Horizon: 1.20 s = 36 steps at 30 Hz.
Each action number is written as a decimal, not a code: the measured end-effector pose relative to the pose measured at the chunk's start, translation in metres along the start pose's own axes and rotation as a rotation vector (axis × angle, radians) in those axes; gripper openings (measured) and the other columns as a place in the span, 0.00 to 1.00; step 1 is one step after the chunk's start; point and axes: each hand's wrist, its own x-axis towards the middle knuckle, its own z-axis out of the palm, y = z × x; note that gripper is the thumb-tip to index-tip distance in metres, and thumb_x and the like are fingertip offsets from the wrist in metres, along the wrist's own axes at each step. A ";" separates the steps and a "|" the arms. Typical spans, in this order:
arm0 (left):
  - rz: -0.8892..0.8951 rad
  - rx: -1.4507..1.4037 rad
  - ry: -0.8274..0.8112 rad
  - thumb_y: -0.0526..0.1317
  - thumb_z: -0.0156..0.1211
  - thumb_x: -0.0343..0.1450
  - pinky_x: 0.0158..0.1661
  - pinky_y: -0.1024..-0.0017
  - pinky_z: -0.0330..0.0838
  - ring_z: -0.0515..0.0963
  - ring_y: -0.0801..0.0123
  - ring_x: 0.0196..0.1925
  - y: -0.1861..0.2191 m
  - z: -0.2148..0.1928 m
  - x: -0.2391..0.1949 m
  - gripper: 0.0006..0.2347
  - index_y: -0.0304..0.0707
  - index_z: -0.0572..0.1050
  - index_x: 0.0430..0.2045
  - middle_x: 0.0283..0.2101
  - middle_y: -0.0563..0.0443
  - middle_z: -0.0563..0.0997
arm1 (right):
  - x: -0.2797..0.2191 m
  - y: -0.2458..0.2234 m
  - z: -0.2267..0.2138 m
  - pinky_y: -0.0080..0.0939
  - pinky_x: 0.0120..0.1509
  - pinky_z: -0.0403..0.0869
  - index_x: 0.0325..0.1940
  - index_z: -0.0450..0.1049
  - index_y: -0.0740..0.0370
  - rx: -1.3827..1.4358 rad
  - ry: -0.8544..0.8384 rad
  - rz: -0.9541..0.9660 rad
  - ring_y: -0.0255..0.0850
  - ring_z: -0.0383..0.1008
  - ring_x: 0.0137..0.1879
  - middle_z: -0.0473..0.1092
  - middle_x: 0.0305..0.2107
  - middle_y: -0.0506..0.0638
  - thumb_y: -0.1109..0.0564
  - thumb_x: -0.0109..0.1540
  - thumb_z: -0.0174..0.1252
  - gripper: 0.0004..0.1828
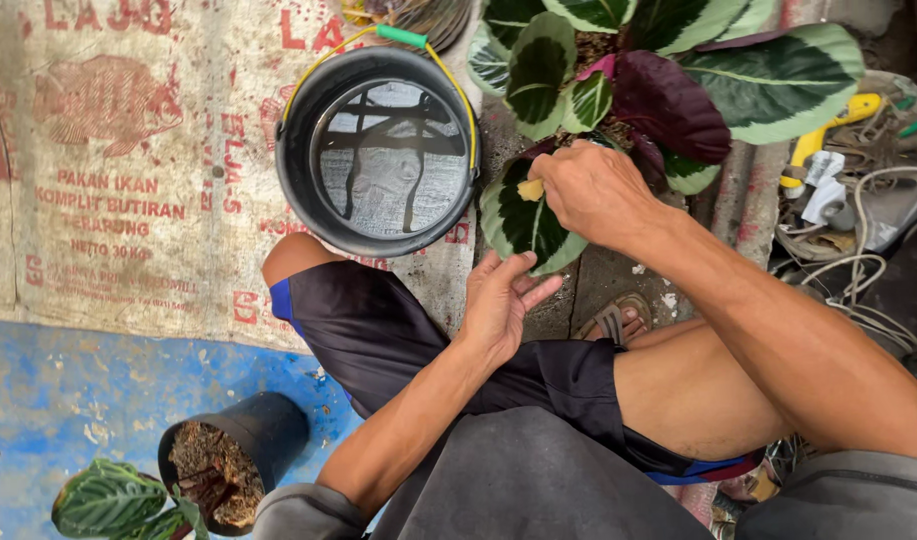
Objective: The person sits on the floor and uses a yellow sponge to wipe the leaves of a potted plant. They repeatedly dip the sponge into a bucket of water and clean each leaf individually, moving around the plant to reach different sides.
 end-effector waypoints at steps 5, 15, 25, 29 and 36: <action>-0.106 0.137 0.013 0.35 0.56 0.73 0.34 0.74 0.83 0.85 0.55 0.52 0.001 -0.014 -0.003 0.09 0.33 0.72 0.46 0.49 0.45 0.78 | 0.004 -0.001 0.005 0.58 0.44 0.75 0.43 0.79 0.65 -0.026 -0.075 0.016 0.59 0.77 0.44 0.77 0.32 0.59 0.64 0.59 0.56 0.09; -0.105 0.424 0.045 0.34 0.63 0.72 0.30 0.82 0.77 0.86 0.65 0.50 0.000 -0.033 -0.009 0.07 0.33 0.78 0.41 0.42 0.48 0.85 | 0.003 -0.003 0.005 0.58 0.44 0.76 0.44 0.79 0.65 -0.030 -0.145 0.014 0.59 0.77 0.43 0.77 0.32 0.60 0.64 0.59 0.56 0.11; 0.057 0.578 0.040 0.36 0.68 0.69 0.31 0.80 0.71 0.80 0.80 0.35 0.000 -0.039 -0.012 0.07 0.32 0.82 0.37 0.36 0.52 0.86 | 0.001 -0.003 0.001 0.58 0.46 0.76 0.44 0.79 0.65 -0.052 -0.148 0.006 0.59 0.78 0.44 0.77 0.33 0.60 0.64 0.59 0.56 0.11; 0.094 0.529 0.028 0.35 0.68 0.69 0.32 0.79 0.71 0.78 0.80 0.34 -0.001 -0.044 -0.011 0.08 0.33 0.82 0.40 0.35 0.52 0.85 | 0.000 -0.004 0.002 0.58 0.46 0.76 0.45 0.79 0.64 -0.055 -0.151 0.009 0.59 0.78 0.44 0.77 0.34 0.60 0.64 0.58 0.56 0.12; 0.135 0.164 -0.050 0.30 0.57 0.71 0.54 0.69 0.77 0.80 0.70 0.49 -0.007 -0.045 0.000 0.13 0.29 0.71 0.51 0.48 0.48 0.78 | 0.005 -0.009 0.009 0.60 0.44 0.74 0.44 0.76 0.66 0.029 -0.139 0.059 0.62 0.77 0.39 0.76 0.29 0.64 0.63 0.60 0.55 0.10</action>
